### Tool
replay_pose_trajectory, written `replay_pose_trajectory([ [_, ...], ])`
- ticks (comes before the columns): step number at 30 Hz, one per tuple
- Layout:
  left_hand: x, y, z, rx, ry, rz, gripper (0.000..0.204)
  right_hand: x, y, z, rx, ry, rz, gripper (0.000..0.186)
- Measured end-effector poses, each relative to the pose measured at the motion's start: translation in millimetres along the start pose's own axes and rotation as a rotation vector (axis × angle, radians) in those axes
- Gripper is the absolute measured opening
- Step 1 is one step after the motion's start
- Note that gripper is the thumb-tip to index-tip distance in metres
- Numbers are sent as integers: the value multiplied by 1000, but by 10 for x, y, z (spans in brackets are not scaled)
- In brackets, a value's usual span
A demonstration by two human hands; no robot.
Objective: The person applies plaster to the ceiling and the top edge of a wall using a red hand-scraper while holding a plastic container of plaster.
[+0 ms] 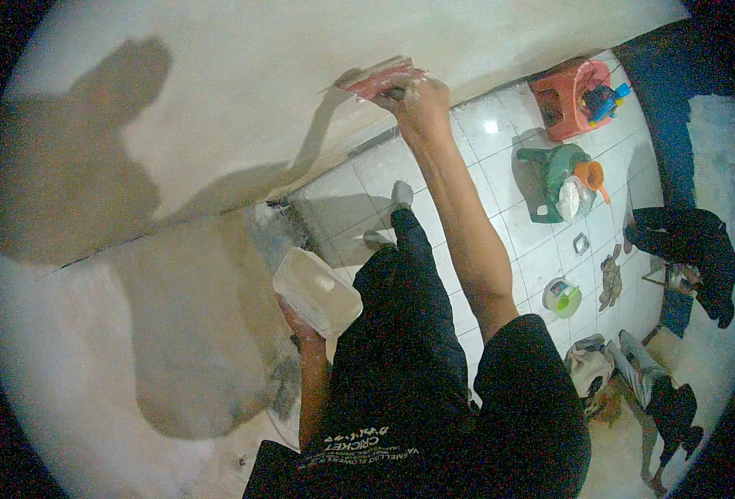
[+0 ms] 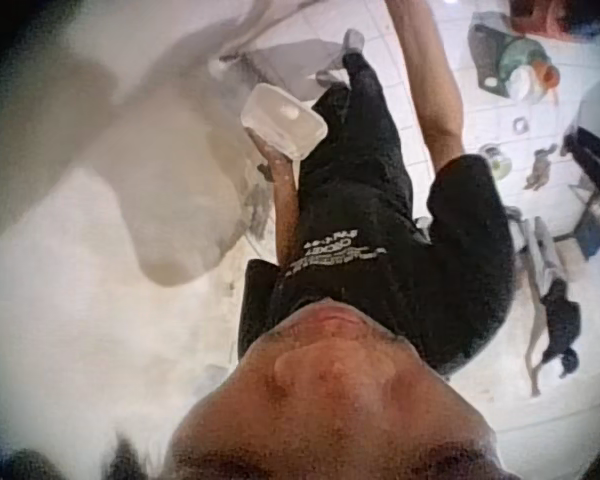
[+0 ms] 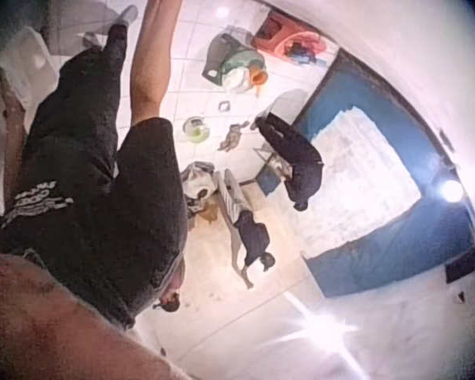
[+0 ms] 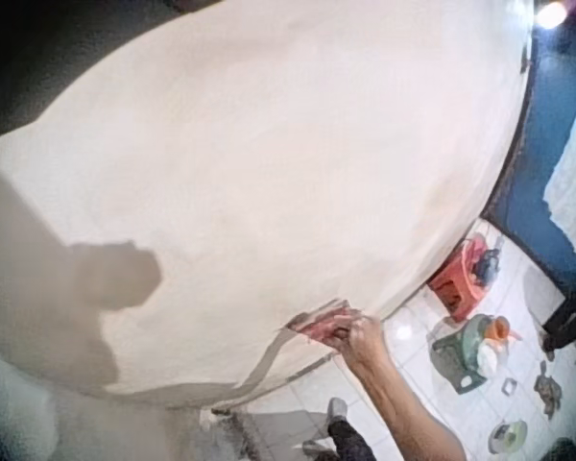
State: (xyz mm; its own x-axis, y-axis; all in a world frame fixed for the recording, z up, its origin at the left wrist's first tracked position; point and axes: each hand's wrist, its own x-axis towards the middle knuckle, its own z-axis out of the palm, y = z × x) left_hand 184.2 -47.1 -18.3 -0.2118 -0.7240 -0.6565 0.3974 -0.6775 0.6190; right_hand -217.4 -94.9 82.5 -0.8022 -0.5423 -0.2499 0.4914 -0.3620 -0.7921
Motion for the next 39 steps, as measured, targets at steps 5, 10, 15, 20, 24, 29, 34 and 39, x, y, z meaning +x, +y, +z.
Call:
replay_pose_trajectory([
  [5,-35,89,157,54,9,-26,69,-344,-297,-187,162,42,12,15],
  [10,96,33,-11,101,-20,0,68,98,639,-498,-11,182,221,17],
  [15,94,74,19,10,-21,-8,63,188,604,29,151,54,121,16],
  [20,-87,125,296,62,-4,34,56,-540,-399,323,61,32,-10,17],
  [24,-186,161,341,137,78,-11,63,-267,-264,-403,201,97,-49,18],
  [29,-118,62,104,94,-26,-8,68,689,935,-1386,-37,291,190,16],
  [34,-27,36,-9,278,-41,60,61,1231,1271,-1312,-38,251,49,14],
  [39,7,-32,-94,172,37,-44,66,693,29,-782,-362,-83,-137,17],
])
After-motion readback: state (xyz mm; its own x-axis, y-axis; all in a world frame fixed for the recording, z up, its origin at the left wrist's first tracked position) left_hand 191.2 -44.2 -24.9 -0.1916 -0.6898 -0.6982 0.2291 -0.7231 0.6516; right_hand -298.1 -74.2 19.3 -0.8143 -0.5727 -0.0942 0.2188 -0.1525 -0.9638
